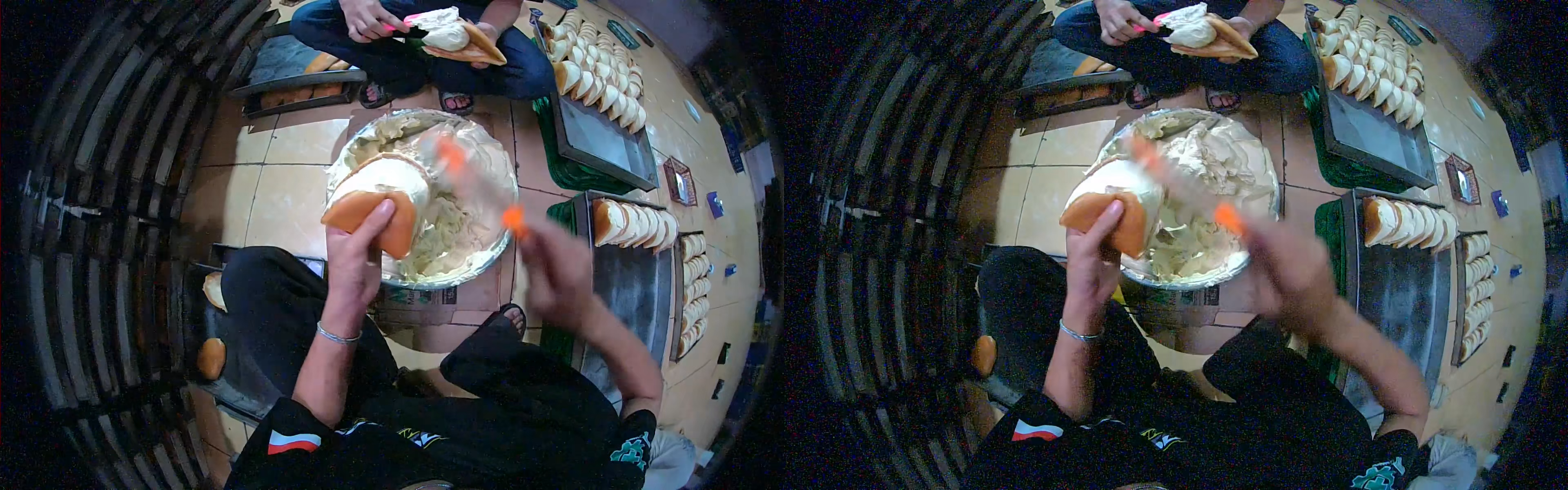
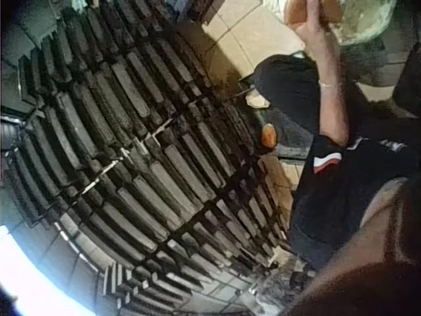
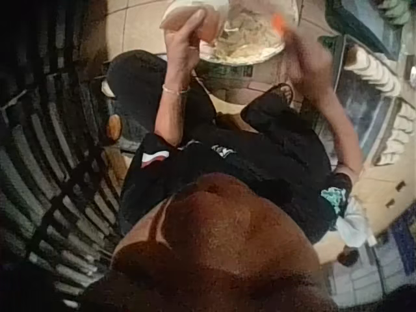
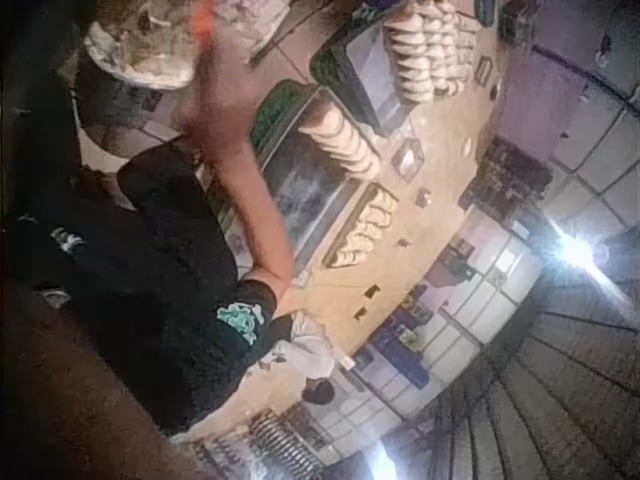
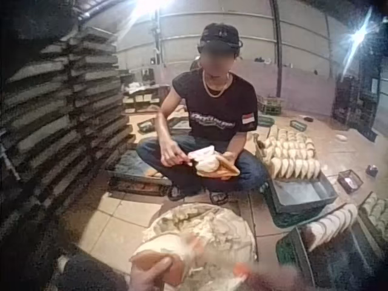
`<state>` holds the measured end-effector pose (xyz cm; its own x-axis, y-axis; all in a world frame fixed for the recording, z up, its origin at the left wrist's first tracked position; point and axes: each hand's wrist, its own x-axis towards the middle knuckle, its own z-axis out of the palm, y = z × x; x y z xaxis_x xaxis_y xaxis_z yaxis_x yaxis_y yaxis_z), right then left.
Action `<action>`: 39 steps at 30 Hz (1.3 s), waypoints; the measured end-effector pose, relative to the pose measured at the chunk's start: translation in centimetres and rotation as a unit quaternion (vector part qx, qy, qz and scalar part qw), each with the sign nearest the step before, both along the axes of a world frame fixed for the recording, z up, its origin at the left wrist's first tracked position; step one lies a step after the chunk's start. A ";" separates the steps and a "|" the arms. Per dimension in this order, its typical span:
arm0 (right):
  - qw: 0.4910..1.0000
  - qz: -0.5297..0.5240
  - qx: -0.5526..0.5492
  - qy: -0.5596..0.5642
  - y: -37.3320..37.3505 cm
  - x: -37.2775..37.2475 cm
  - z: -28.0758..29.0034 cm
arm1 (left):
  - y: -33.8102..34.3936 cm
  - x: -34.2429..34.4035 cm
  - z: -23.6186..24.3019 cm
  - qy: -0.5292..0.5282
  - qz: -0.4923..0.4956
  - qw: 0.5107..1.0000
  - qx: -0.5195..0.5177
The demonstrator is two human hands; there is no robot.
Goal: The person picks up a bun from a tray, spreads cream on the inside using a spatula, and places the filled bun onto another tray.
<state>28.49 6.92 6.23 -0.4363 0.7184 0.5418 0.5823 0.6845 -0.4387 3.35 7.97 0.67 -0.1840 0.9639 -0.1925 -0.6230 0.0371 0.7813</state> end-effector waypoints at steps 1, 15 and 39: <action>0.995 -0.039 -0.096 -0.007 1.1 0.6 1.4 | -0.4 -0.7 0.6 -0.049 -0.009 0.999 -0.017; 0.990 0.083 -0.104 -0.037 7.0 2.9 1.5 | -1.0 -1.4 0.7 -0.221 -0.199 0.955 -0.012; 0.903 0.151 -0.365 0.171 4.5 0.8 -0.2 | -2.0 -1.6 -1.6 -0.208 -0.181 0.959 0.060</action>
